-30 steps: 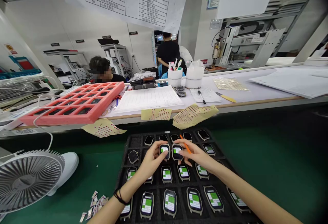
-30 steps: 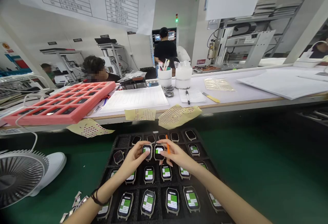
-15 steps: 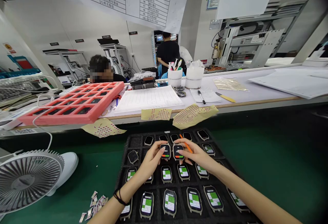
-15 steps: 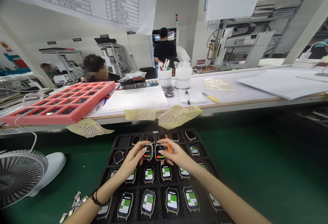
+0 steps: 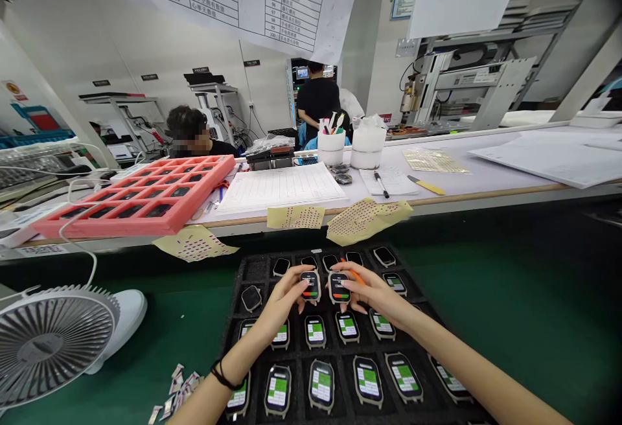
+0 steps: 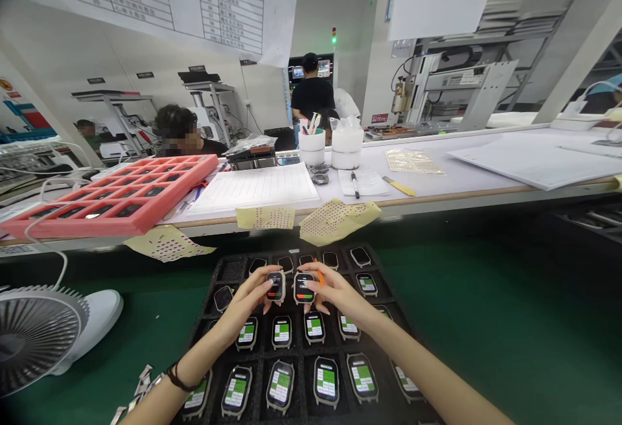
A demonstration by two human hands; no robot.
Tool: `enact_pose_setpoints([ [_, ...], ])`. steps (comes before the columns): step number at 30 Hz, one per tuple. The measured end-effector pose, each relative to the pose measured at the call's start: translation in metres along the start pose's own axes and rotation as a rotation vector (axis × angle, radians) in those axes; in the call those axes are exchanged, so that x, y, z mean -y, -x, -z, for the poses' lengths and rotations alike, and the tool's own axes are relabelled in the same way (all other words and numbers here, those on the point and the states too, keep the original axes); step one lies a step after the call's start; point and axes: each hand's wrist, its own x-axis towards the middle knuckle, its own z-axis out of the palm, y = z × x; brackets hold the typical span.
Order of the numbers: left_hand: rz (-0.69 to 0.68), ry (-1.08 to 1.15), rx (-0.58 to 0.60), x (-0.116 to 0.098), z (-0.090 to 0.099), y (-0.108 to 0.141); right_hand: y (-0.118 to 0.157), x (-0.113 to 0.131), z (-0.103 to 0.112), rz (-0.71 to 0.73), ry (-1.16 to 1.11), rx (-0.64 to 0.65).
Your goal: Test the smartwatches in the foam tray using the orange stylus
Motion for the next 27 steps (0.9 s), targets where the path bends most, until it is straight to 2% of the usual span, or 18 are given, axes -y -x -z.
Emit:
enact_pose_setpoints([
  [5,-0.071,-0.148,0.022,0.003,0.001,0.0,-0.002,-0.003,0.0,0.057,0.075,-0.006],
  [15,-0.106,-0.211,0.038,0.007,0.001,0.001,-0.006,-0.016,0.005,0.082,0.104,0.028],
  [21,-0.102,-0.212,0.024,-0.001,-0.001,0.004,-0.004,-0.011,0.002,0.074,0.128,0.055],
  [27,-0.109,-0.236,0.009,0.002,-0.001,0.002,-0.002,-0.005,-0.001,0.066,0.147,0.051],
])
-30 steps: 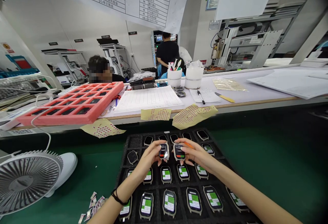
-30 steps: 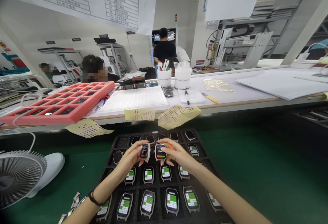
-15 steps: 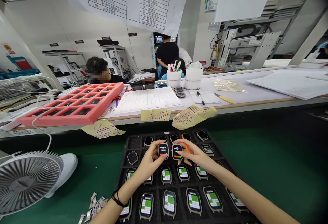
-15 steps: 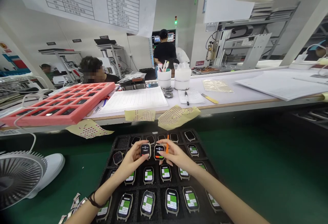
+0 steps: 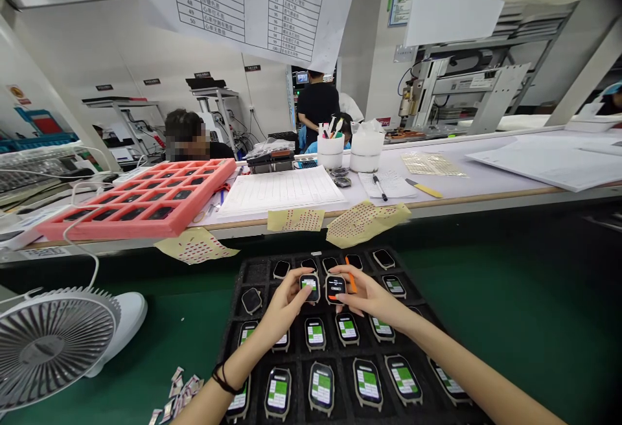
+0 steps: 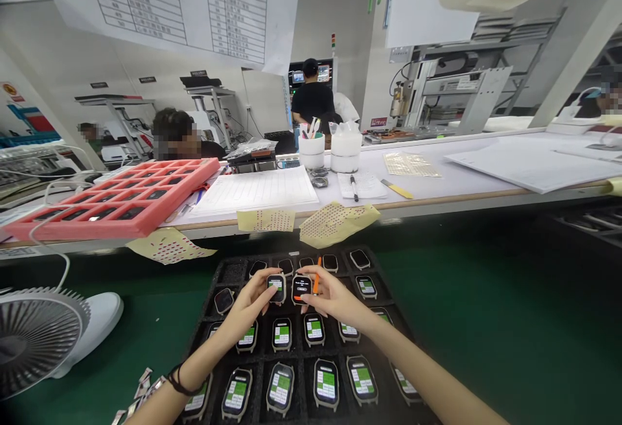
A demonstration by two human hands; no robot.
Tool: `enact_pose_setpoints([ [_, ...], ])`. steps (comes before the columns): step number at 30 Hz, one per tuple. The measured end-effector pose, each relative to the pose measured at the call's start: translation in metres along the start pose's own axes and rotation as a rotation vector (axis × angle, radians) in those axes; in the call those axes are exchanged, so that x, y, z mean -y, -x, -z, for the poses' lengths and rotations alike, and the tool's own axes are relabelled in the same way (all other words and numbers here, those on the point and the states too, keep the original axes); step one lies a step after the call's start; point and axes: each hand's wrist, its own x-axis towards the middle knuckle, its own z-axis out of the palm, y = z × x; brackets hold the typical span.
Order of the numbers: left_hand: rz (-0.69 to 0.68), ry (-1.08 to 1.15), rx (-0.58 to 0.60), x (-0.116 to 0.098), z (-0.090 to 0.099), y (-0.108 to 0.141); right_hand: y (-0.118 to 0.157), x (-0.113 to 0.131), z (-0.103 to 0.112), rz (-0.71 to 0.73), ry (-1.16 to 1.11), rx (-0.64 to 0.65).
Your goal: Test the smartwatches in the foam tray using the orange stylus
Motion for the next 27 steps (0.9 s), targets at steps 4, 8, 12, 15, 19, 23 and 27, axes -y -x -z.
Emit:
enact_pose_setpoints([
  [4,-0.005,-0.007,-0.006,0.0014,0.0003,-0.0005,0.0012,0.0019,-0.0004,-0.031,0.007,-0.025],
  [8,0.005,-0.053,-0.028,0.0007,0.0022,-0.0004,0.0,-0.0013,0.0005,-0.035,0.028,-0.072],
  [12,0.018,-0.102,-0.049,-0.0003,0.0032,-0.0003,-0.0009,-0.0038,0.0013,-0.027,0.037,-0.079],
  [15,0.03,-0.113,-0.048,0.0004,0.003,-0.0003,-0.0003,-0.0026,0.0008,-0.004,0.037,-0.074],
  [19,0.02,-0.112,-0.025,0.0037,0.0033,-0.0005,0.0001,-0.0009,0.0002,-0.004,0.062,-0.081],
  [23,0.023,-0.072,0.005,0.0068,0.0029,-0.0004,0.0002,-0.0019,0.0021,-0.025,0.055,-0.062],
  [27,0.019,-0.037,0.037,0.0095,0.0012,-0.0006,0.0,-0.0059,0.0046,-0.022,0.03,-0.031],
])
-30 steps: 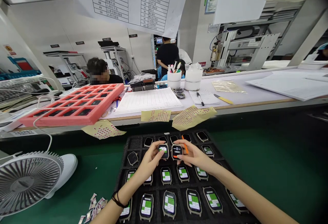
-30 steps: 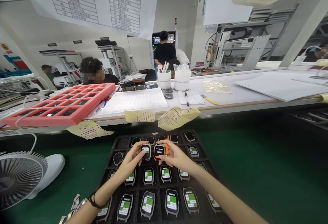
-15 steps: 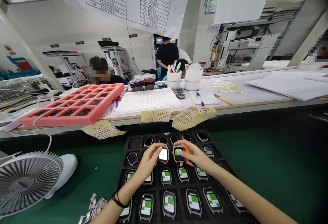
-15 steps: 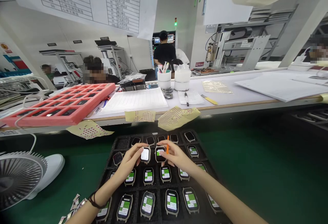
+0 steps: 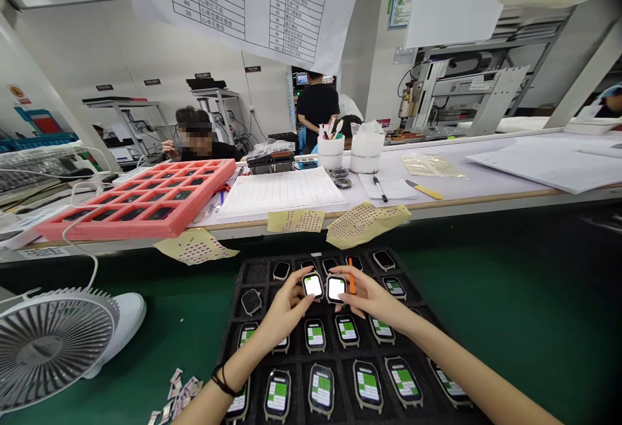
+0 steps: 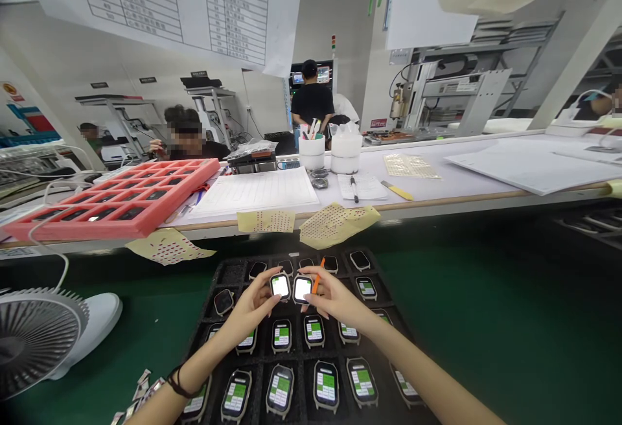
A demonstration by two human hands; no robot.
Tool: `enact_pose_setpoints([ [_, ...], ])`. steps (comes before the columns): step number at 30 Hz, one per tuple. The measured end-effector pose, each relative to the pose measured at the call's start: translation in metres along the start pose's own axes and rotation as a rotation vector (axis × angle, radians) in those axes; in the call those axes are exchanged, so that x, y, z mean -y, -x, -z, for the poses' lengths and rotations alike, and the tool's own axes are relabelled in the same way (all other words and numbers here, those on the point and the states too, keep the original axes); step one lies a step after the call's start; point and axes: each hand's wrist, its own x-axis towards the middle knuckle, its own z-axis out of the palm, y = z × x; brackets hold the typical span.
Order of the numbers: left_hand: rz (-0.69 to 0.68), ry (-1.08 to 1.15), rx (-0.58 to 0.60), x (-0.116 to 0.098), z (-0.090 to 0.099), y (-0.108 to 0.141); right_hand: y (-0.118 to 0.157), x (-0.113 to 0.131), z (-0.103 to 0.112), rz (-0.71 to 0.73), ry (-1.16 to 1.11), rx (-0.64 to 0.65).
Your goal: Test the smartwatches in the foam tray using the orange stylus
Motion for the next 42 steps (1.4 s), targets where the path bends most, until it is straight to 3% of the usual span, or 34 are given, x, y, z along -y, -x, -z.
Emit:
enact_pose_setpoints([
  [15,0.0,-0.059,-0.149,-0.008,0.0,-0.001,-0.001,0.002,-0.003,-0.012,0.011,-0.13],
  [21,-0.005,-0.077,-0.109,-0.003,0.001,-0.002,-0.002,0.004,-0.004,-0.038,0.009,-0.127],
  [26,-0.027,-0.042,-0.035,-0.004,0.001,0.0,0.0,0.0,-0.001,-0.02,-0.004,-0.05],
  [33,0.014,-0.051,-0.048,-0.004,0.0,0.0,-0.003,-0.004,-0.001,0.02,-0.008,-0.027],
  [42,-0.013,-0.059,-0.141,-0.003,0.002,-0.003,-0.003,0.004,-0.007,-0.084,-0.021,-0.179],
])
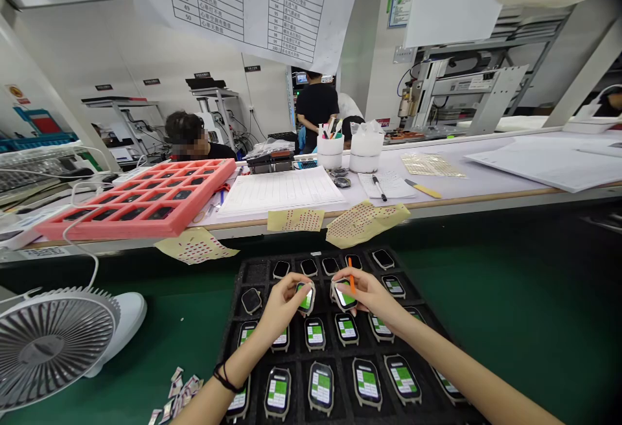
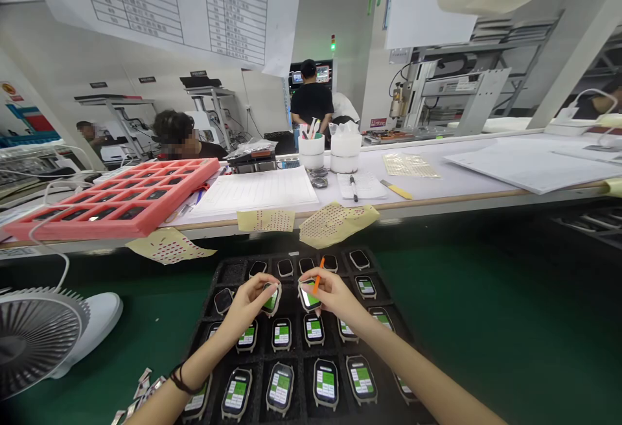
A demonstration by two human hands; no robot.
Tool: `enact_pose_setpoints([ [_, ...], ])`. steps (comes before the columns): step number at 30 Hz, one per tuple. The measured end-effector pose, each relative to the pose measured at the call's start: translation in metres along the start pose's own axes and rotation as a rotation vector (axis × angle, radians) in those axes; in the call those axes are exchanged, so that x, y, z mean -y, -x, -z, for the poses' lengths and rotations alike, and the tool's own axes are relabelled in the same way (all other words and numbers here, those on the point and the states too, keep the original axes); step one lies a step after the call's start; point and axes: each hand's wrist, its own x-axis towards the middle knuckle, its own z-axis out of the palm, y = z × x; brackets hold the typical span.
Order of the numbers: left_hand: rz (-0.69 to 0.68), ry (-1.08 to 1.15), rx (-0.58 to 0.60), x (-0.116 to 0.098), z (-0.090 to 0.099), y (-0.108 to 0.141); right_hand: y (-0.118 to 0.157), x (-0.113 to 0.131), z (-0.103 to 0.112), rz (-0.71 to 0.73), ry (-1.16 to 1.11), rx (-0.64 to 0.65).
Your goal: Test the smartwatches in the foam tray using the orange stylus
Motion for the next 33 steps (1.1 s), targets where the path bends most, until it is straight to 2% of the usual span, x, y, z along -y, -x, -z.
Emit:
enact_pose_setpoints([
  [4,0.001,0.022,0.042,0.001,-0.001,0.001,0.002,0.002,0.001,-0.008,-0.012,-0.021],
  [12,0.007,0.045,0.123,0.004,-0.001,0.003,0.004,0.002,0.002,0.031,-0.042,0.08],
  [19,0.033,0.039,0.086,-0.005,-0.002,0.004,0.006,0.006,0.001,0.008,-0.016,0.053],
  [28,-0.009,-0.001,0.018,-0.001,-0.001,0.001,0.001,-0.006,0.004,0.125,0.054,0.108],
  [33,-0.01,-0.025,0.034,0.003,-0.002,0.002,0.001,-0.004,0.002,0.068,0.0,0.028],
])
